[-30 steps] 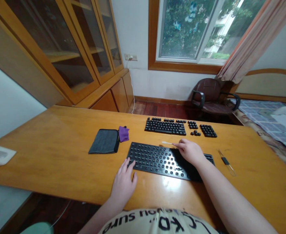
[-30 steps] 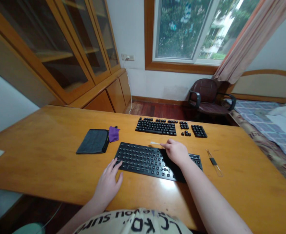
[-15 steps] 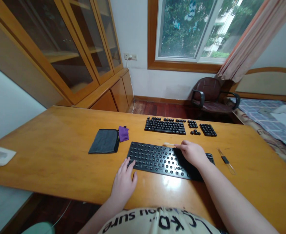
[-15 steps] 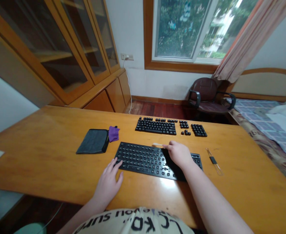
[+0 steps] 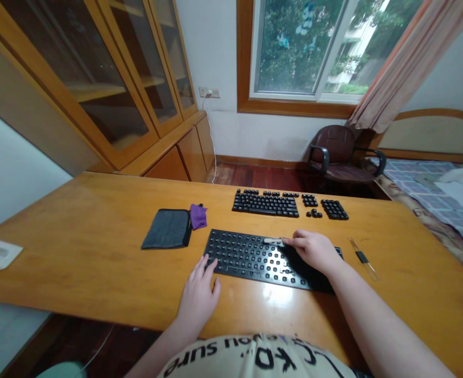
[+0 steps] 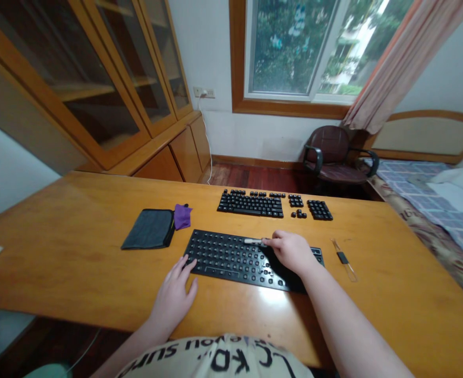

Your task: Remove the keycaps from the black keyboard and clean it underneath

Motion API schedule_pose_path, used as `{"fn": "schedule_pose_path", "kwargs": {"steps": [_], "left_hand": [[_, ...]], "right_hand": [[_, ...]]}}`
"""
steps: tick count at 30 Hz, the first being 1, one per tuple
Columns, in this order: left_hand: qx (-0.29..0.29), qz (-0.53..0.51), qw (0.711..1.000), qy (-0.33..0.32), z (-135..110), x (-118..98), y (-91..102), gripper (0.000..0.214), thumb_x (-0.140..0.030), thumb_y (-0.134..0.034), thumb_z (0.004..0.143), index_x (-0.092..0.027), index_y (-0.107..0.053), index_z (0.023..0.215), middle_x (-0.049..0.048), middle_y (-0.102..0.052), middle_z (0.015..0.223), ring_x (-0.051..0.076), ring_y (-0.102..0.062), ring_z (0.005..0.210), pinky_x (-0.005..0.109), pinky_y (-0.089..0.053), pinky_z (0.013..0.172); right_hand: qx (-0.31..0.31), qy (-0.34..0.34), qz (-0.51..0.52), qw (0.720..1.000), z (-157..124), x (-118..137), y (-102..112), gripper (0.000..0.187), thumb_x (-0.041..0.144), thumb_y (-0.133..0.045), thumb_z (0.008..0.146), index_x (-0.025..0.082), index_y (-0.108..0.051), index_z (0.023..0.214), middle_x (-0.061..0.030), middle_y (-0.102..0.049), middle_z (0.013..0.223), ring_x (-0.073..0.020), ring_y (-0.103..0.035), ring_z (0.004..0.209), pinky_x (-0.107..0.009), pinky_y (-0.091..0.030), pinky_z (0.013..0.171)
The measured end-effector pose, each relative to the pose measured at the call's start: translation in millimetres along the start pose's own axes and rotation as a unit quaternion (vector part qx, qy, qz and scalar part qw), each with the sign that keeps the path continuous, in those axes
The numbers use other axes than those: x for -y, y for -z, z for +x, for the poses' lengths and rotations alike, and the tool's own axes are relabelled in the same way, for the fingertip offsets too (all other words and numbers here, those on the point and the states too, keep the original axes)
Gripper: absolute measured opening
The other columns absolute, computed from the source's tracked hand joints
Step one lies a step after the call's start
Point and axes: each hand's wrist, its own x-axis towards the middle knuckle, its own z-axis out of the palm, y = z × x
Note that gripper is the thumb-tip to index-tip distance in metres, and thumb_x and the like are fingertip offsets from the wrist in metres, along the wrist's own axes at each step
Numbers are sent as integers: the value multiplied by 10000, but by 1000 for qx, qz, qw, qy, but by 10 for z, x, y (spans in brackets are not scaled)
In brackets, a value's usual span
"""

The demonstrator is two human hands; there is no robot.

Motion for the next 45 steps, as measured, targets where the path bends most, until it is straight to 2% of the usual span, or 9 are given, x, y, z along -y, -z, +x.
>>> {"fn": "schedule_pose_path", "kwargs": {"steps": [6,10,15,19,22,26,32,38,45], "left_hand": [[0,-5,1000,3,1,2,5,414,-211,-464,811,-151,-542,1213,139,-482,1329,286,-448,1231,433,-433,981],[-6,-9,1000,5,-3,-4,17,413,-209,-471,805,-167,-544,1209,132,-489,1325,284,-460,1222,440,-436,977],[-8,-13,1000,0,-4,0,18,407,-202,-471,805,-154,-544,1202,143,-489,1319,290,-462,1219,447,-438,974],[-5,-9,1000,-1,1,-1,15,409,-203,-468,809,-157,-537,1211,140,-481,1327,287,-456,1224,447,-433,980],[-4,-10,1000,3,2,-1,8,404,-206,-464,813,-155,-541,1206,140,-479,1328,289,-451,1230,444,-428,986],[3,-21,1000,4,-13,17,-17,436,-203,-458,817,-143,-507,1246,152,-462,1346,295,-437,1240,459,-418,991],[-25,-50,998,8,-32,23,38,498,-218,-469,834,-160,-420,1326,147,-401,1397,295,-366,1294,482,-382,1019],[3,-59,994,-95,70,-74,243,343,-201,-449,855,-222,-585,1168,83,-559,1262,250,-476,1209,466,-396,1018],[86,-52,978,-185,-23,-193,161,457,-206,-485,841,-300,-492,1288,41,-448,1388,268,-404,1274,492,-375,1029]], "right_hand": [[-25,-56,-31,998,-40,-27,26,327,270,-406,910,361,-656,1100,-27,-648,871,-147,-613,721,-230,-389,566],[11,36,22,999,-95,-89,49,298,309,-424,909,395,-677,1040,0,-653,880,-130,-617,743,-225,-401,598],[-14,-64,1,998,-151,-120,-8,325,260,-410,898,347,-674,1067,-21,-657,901,-143,-619,747,-233,-412,591],[4,-42,37,998,-188,-179,-46,304,291,-420,899,375,-681,1031,1,-657,932,-141,-621,760,-231,-423,612],[-30,-125,31,991,-212,-264,-58,315,266,-413,893,333,-687,1033,-25,-650,914,-157,-617,734,-248,-432,610],[-71,-115,159,978,-252,-230,-85,326,250,-426,882,278,-635,1131,-42,-637,968,-163,-613,803,-265,-469,719],[-71,-57,334,938,-327,247,-123,284,283,-475,869,214,-628,1098,-71,-659,994,-186,-615,874,-320,-492,804],[-51,-9,293,955,-293,380,-183,283,265,-452,888,270,-669,1069,-57,-655,988,-176,-617,884,-303,-497,797],[-11,-21,235,972,-483,-114,-161,310,290,-419,898,296,-676,1073,-48,-639,905,-170,-612,809,-295,-491,736]]}}
